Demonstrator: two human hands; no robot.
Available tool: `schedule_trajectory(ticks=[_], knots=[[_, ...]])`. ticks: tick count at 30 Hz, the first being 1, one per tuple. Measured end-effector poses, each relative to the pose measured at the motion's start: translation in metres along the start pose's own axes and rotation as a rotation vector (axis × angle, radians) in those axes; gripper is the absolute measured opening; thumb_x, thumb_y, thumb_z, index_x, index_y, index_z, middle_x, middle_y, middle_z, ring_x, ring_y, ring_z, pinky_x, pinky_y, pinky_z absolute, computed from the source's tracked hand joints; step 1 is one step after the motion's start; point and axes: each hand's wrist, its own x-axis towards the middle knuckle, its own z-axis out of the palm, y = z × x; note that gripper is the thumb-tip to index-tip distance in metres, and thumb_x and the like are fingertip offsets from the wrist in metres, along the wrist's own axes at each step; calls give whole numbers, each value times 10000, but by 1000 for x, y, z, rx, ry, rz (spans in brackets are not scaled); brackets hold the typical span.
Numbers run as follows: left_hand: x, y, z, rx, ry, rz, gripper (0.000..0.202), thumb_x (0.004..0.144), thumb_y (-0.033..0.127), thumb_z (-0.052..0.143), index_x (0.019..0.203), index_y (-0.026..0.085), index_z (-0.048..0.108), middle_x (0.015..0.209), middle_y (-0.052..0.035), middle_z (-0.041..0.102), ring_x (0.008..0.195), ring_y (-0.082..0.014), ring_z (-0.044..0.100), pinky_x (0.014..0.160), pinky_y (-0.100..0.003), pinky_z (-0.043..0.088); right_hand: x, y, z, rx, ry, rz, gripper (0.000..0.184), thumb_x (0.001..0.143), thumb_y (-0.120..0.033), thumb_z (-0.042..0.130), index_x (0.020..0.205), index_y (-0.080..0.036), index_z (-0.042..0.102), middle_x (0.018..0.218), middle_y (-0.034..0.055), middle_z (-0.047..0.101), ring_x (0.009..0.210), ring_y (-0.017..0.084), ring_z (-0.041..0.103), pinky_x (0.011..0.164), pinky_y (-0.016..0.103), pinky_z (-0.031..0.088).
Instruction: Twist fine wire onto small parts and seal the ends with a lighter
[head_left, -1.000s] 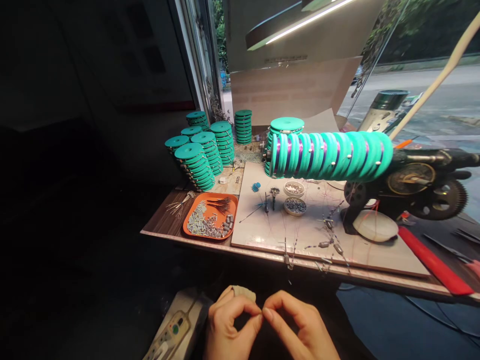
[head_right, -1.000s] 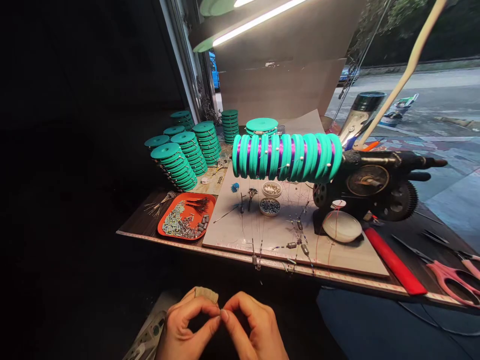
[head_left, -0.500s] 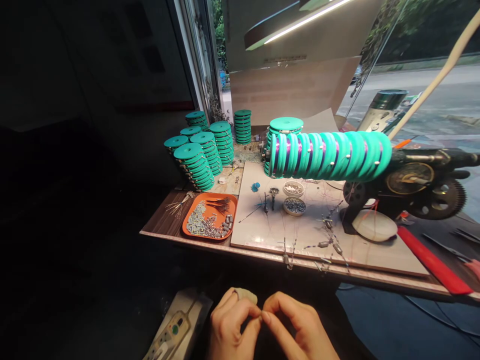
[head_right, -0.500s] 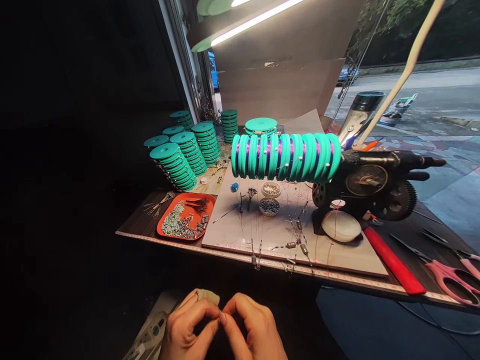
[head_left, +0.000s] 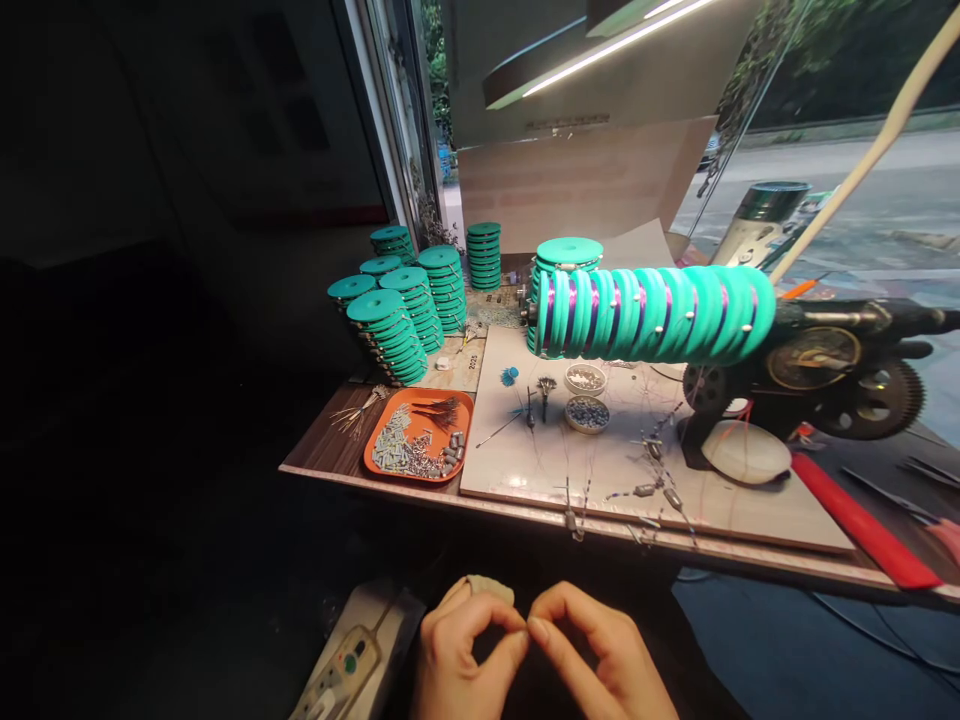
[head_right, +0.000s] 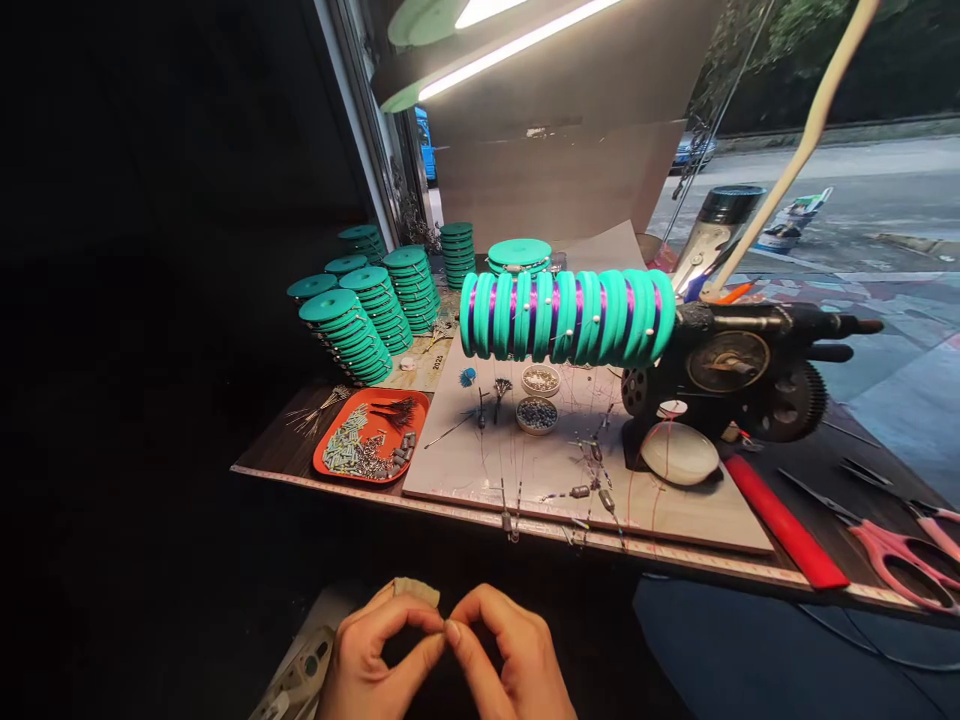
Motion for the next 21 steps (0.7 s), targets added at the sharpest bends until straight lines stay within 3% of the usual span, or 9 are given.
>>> schedule_trajectory(ticks=[6, 15, 21], knots=[[9, 12, -12, -8, -85, -68, 132, 599, 42, 672, 620, 172, 668, 601, -9, 667, 590, -156, 633, 548, -218, 497, 1, 2, 0, -10, 15, 7, 277, 895, -334, 397, 704, -172, 514, 625, -7, 537, 564, 124, 512, 539, 191, 402], [6, 5, -15, 51, -152, 26, 107, 706, 115, 622, 633, 175, 671, 603, -22, 649, 587, -148, 617, 532, -217, 483, 0, 0, 2, -9, 31, -11, 263, 890, -323, 421, 698, -176, 523, 614, -11, 554, 546, 118, 521, 528, 185, 400], [4, 4, -11, 129, -78, 119, 161, 686, 94, 607, 540, 161, 607, 515, -10, 577, 523, -136, 559, 469, -202, 418, -3, 0, 7, -6, 91, -21, 257, 882, -321, 436, 676, -186, 511, 595, -16, 543, 531, 115, 511, 520, 185, 390]])
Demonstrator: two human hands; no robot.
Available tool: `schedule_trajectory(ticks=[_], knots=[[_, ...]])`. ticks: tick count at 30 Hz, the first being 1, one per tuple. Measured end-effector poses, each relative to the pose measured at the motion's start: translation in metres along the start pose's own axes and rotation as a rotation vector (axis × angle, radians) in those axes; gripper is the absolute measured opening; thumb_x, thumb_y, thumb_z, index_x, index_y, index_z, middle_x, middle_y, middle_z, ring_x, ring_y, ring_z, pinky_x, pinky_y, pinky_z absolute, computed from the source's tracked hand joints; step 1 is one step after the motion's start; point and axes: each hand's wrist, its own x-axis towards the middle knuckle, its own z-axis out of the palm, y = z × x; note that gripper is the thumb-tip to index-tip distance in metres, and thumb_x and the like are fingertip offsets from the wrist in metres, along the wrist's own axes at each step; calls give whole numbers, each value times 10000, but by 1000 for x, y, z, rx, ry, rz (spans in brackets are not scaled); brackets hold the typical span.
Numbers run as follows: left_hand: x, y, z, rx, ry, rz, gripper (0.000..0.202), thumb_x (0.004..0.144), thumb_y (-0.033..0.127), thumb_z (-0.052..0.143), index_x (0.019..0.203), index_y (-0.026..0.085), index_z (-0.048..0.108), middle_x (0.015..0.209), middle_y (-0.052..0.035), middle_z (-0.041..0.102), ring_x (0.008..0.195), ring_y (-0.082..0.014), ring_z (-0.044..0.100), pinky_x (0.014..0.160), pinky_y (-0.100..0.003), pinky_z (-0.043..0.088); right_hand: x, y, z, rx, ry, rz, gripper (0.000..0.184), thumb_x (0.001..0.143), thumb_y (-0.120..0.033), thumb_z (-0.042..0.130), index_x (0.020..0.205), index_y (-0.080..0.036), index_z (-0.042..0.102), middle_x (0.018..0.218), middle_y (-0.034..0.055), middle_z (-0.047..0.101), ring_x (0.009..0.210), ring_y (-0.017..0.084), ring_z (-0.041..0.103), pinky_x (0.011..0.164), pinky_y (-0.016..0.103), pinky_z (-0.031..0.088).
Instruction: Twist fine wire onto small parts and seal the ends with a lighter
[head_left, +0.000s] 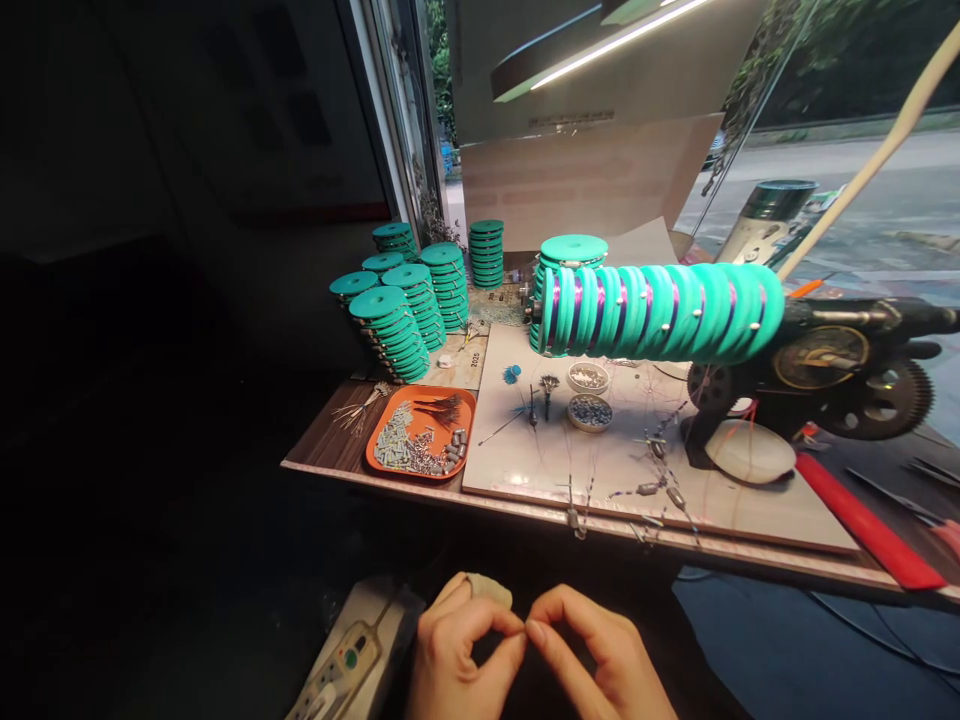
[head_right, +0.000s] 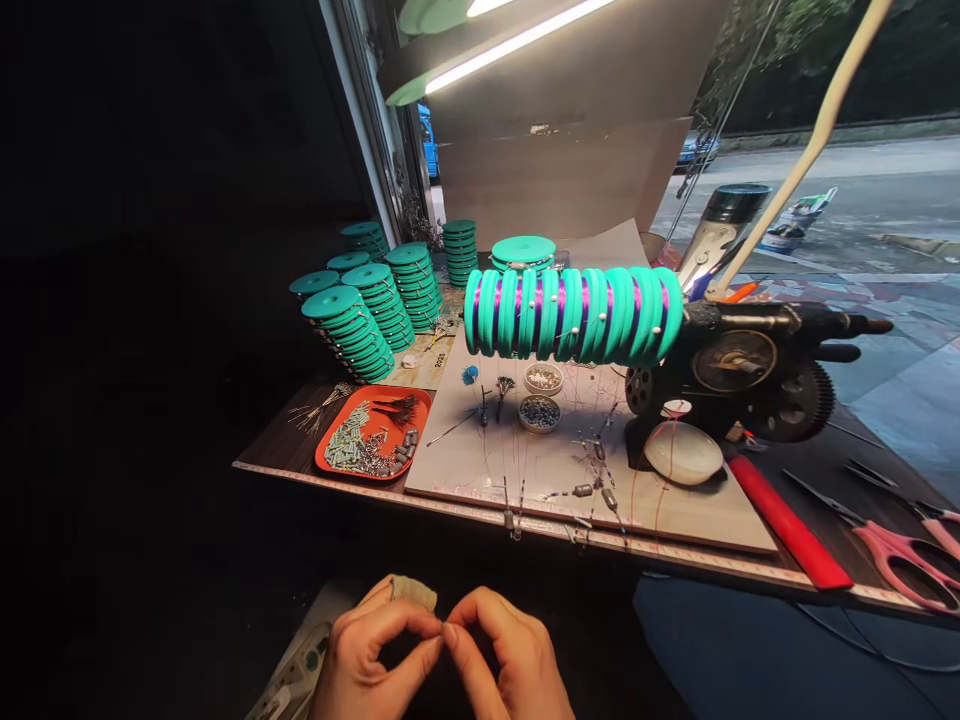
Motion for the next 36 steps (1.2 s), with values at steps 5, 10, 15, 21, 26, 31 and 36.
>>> schedule_trajectory(ticks=[5, 10, 15, 21, 26, 31, 36], knots=[[-8, -3, 13, 13, 96, 9, 202, 715, 83, 497, 540, 176, 537, 523, -2, 507, 533, -138, 506, 485, -224, 358, -1, -1, -2, -61, -64, -32, 241, 891, -288, 403, 686, -189, 483, 606, -7, 531, 524, 117, 505, 502, 187, 390], [-12, -5, 19, 17, 92, 28, 195, 709, 63, 445, 565, 188, 488, 534, 6, 486, 555, -142, 486, 511, -235, 337, -2, -2, -3, -86, -88, -22, 259, 898, -294, 382, 682, -188, 476, 600, -2, 526, 516, 120, 505, 510, 194, 406], [-12, -5, 18, 16, 73, 30, 194, 702, 59, 426, 576, 194, 484, 535, 5, 489, 556, -148, 484, 520, -243, 342, -3, 0, 0, -88, -56, -35, 264, 896, -297, 390, 671, -192, 480, 592, -8, 524, 509, 115, 497, 491, 193, 389], [-13, -5, 19, 10, 73, 10, 197, 691, 57, 425, 569, 197, 490, 540, 4, 492, 560, -150, 493, 518, -243, 358, -5, 0, 4, -74, -11, -34, 284, 892, -325, 396, 644, -201, 461, 576, -21, 499, 496, 111, 473, 480, 195, 367], [-5, 1, 11, -37, 15, -65, 175, 685, 63, 514, 569, 191, 548, 571, 2, 545, 558, -143, 528, 513, -231, 401, -2, 0, -4, -67, -51, -18, 271, 898, -315, 391, 674, -190, 481, 598, -13, 516, 533, 120, 504, 515, 190, 396], [9, 12, -11, -88, -184, -231, 199, 611, 65, 659, 762, 195, 667, 741, -29, 648, 717, -185, 613, 641, -266, 488, 0, 2, -9, -35, -44, -1, 253, 898, -310, 398, 714, -179, 512, 623, -8, 535, 552, 123, 516, 525, 188, 413], [9, 12, -14, -141, -192, -156, 104, 698, 109, 609, 669, 188, 671, 696, -31, 632, 681, -170, 611, 614, -251, 488, 2, 0, -7, -8, -49, -11, 247, 887, -296, 426, 693, -180, 525, 612, -12, 554, 547, 119, 526, 527, 182, 418]])
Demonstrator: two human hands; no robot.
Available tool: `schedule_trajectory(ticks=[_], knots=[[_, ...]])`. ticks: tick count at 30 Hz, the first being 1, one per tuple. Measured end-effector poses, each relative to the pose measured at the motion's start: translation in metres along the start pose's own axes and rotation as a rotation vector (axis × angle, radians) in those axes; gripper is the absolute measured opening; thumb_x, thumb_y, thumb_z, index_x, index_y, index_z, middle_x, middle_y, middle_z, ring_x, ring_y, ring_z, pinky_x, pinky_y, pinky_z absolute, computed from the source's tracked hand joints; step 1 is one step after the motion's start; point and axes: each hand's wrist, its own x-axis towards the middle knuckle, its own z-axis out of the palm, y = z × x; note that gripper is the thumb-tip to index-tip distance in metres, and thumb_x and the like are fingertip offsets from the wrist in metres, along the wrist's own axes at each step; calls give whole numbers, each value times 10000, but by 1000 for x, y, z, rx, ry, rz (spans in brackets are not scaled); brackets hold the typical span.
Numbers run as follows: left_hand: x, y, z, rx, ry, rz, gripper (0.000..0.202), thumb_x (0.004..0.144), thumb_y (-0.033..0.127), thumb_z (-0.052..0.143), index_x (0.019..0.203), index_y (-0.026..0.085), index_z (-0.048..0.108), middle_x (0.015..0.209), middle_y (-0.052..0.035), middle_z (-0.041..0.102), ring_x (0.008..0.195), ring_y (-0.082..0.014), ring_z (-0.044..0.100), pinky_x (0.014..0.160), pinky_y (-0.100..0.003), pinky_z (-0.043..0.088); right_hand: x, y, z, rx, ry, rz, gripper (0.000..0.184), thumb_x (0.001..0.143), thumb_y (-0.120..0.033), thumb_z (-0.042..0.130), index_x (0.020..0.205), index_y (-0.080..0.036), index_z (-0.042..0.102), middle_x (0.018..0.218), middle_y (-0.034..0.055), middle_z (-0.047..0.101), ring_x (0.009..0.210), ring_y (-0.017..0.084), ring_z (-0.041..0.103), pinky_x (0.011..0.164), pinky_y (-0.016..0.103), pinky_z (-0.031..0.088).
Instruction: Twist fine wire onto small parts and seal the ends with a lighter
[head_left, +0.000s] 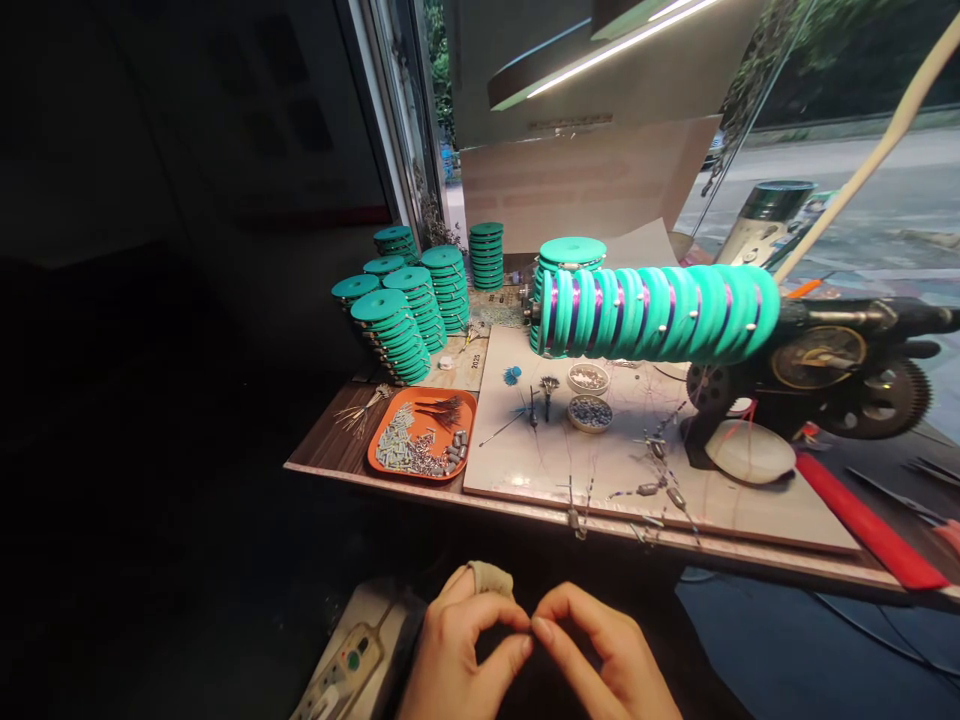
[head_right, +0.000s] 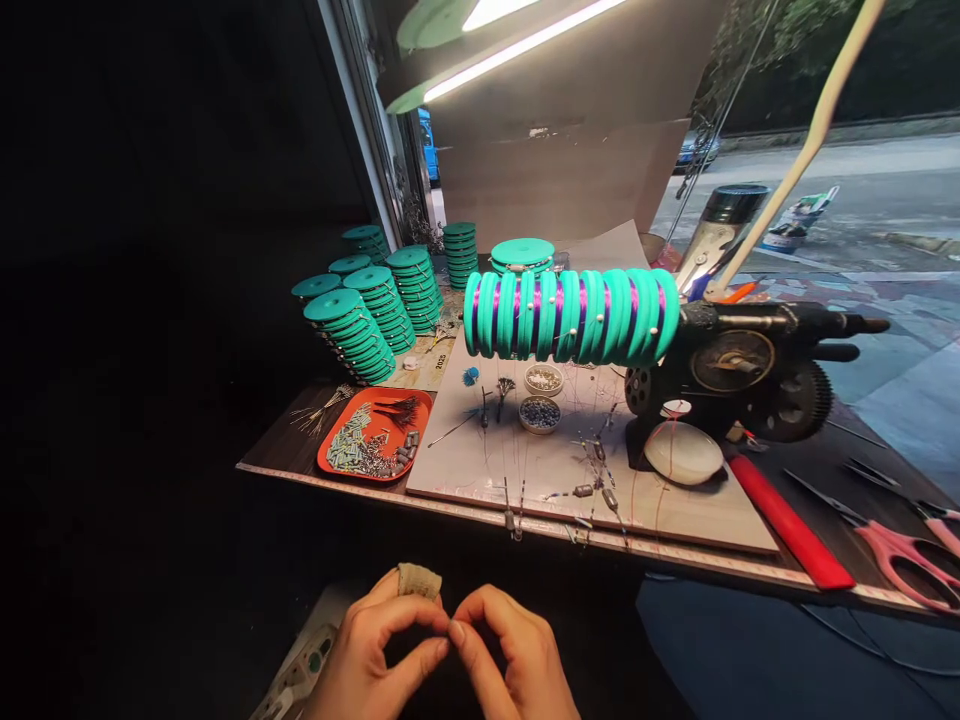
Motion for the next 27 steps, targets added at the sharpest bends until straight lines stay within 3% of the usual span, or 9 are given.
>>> schedule_trajectory(ticks=[4, 8, 13, 27], knots=[[0, -3, 4, -27, 53, 11, 112, 691, 112, 623, 603, 174, 655, 651, -26, 611, 647, -163, 598, 590, -241, 469, 1, -2, 1, 14, 22, 1, 246, 882, -308, 435, 692, -182, 529, 608, -10, 563, 540, 122, 526, 519, 185, 415], [0, -7, 6, -81, 53, -64, 110, 677, 136, 643, 571, 162, 654, 604, -24, 594, 615, -164, 585, 568, -240, 445, 0, -3, 1, 41, 98, 7, 263, 884, -335, 426, 688, -188, 521, 599, -15, 547, 536, 119, 516, 522, 183, 407], [0, -11, 9, -192, 102, -132, 81, 641, 155, 674, 560, 157, 670, 590, -27, 595, 597, -165, 575, 564, -248, 439, 0, -3, 1, 40, 27, -7, 240, 887, -308, 432, 705, -182, 526, 617, -14, 555, 558, 113, 528, 533, 168, 410], [1, -14, 14, -242, 129, -127, 101, 641, 154, 671, 541, 153, 660, 564, -21, 591, 569, -151, 561, 540, -229, 425, 1, 0, 3, 59, -18, 54, 250, 891, -321, 416, 704, -180, 505, 596, -22, 509, 538, 110, 492, 499, 178, 386]])
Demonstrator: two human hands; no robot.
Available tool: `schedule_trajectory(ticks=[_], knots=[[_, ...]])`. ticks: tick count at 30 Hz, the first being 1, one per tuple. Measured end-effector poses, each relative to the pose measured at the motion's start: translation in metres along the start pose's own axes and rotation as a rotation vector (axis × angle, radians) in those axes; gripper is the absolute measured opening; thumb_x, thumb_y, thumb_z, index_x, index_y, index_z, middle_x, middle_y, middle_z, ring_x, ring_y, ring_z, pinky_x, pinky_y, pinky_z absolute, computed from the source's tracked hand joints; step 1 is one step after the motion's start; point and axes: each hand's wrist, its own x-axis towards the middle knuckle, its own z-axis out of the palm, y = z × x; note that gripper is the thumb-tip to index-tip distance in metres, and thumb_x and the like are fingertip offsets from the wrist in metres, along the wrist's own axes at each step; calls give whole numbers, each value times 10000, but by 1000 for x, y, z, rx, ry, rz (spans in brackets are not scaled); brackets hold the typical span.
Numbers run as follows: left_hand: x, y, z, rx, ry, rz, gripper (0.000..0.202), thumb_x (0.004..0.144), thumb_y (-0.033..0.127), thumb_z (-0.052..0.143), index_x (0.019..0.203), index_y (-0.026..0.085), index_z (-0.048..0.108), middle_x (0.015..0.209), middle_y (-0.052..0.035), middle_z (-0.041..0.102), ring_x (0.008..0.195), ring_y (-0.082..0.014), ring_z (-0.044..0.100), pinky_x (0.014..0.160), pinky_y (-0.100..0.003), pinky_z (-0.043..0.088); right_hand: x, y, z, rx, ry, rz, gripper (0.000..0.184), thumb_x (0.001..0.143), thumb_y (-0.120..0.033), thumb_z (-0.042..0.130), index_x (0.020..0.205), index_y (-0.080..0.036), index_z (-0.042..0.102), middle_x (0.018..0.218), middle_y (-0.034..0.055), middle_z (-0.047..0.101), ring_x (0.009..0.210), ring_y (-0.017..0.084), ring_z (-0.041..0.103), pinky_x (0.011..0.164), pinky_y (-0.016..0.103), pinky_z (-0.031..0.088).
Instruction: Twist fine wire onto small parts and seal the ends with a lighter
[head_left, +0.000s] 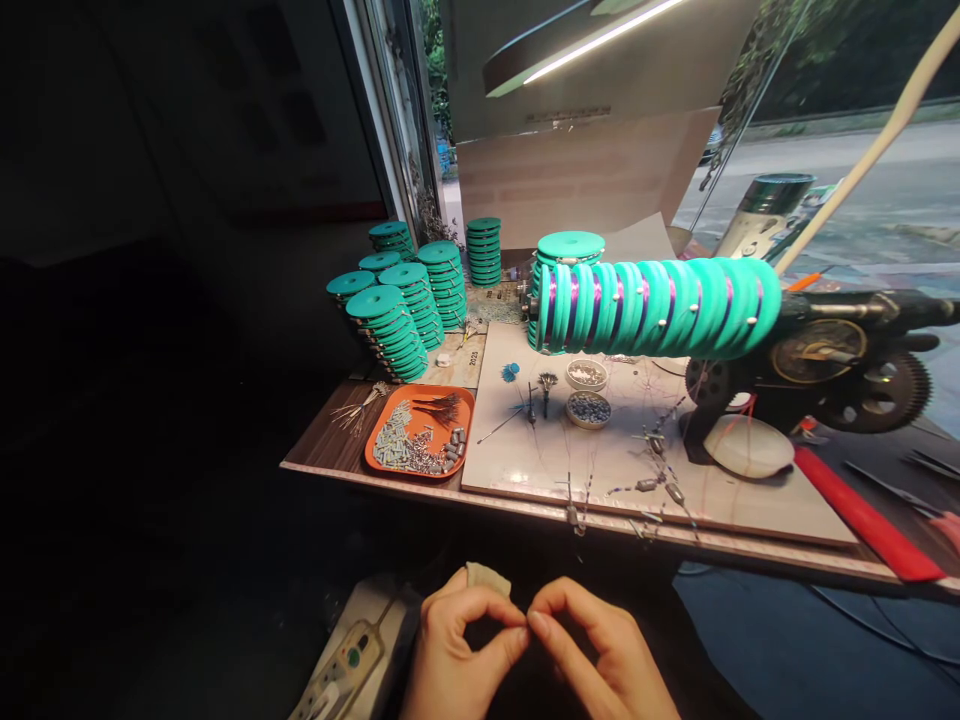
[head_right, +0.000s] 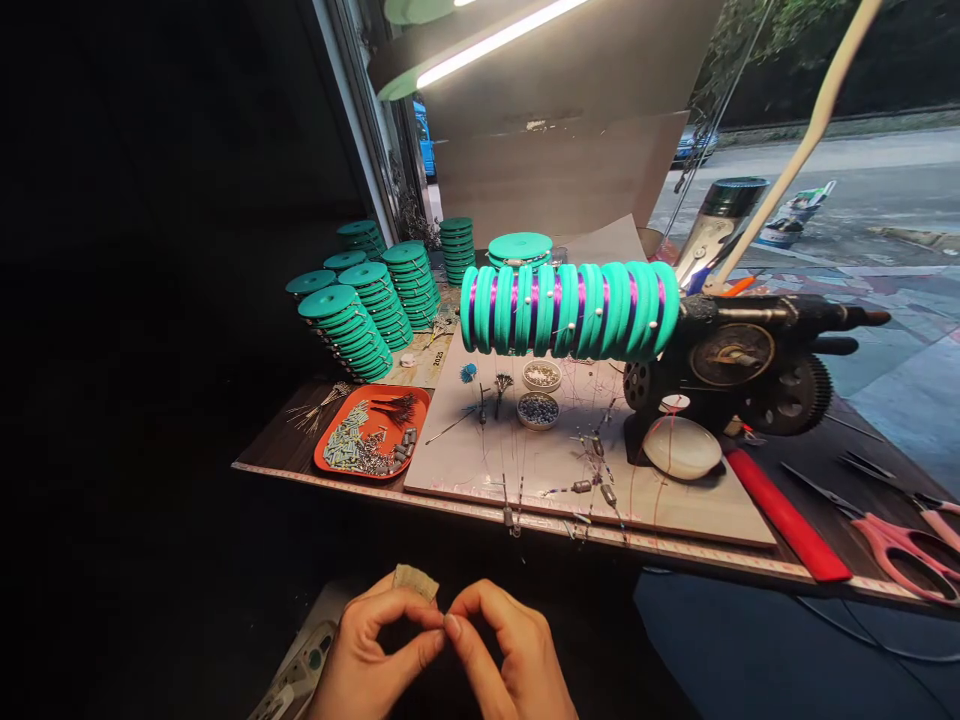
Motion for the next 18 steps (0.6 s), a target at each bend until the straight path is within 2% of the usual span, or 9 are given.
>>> schedule_trajectory(ticks=[8, 18], knots=[[-2, -2, 0, 79, -6, 48, 114, 661, 148, 649, 548, 151, 651, 557, -20, 587, 560, -150, 562, 529, -224, 422, 0, -1, 0, -48, 13, -63, 231, 885, -293, 428, 699, -184, 512, 591, -22, 529, 521, 105, 498, 499, 169, 385], [-1, 1, 0, 131, 1, 62, 121, 665, 134, 645, 545, 147, 650, 550, -27, 600, 547, -148, 575, 518, -219, 434, -2, 0, 0, -47, 5, -41, 234, 889, -295, 420, 703, -183, 507, 587, -26, 521, 522, 102, 500, 499, 165, 389]])
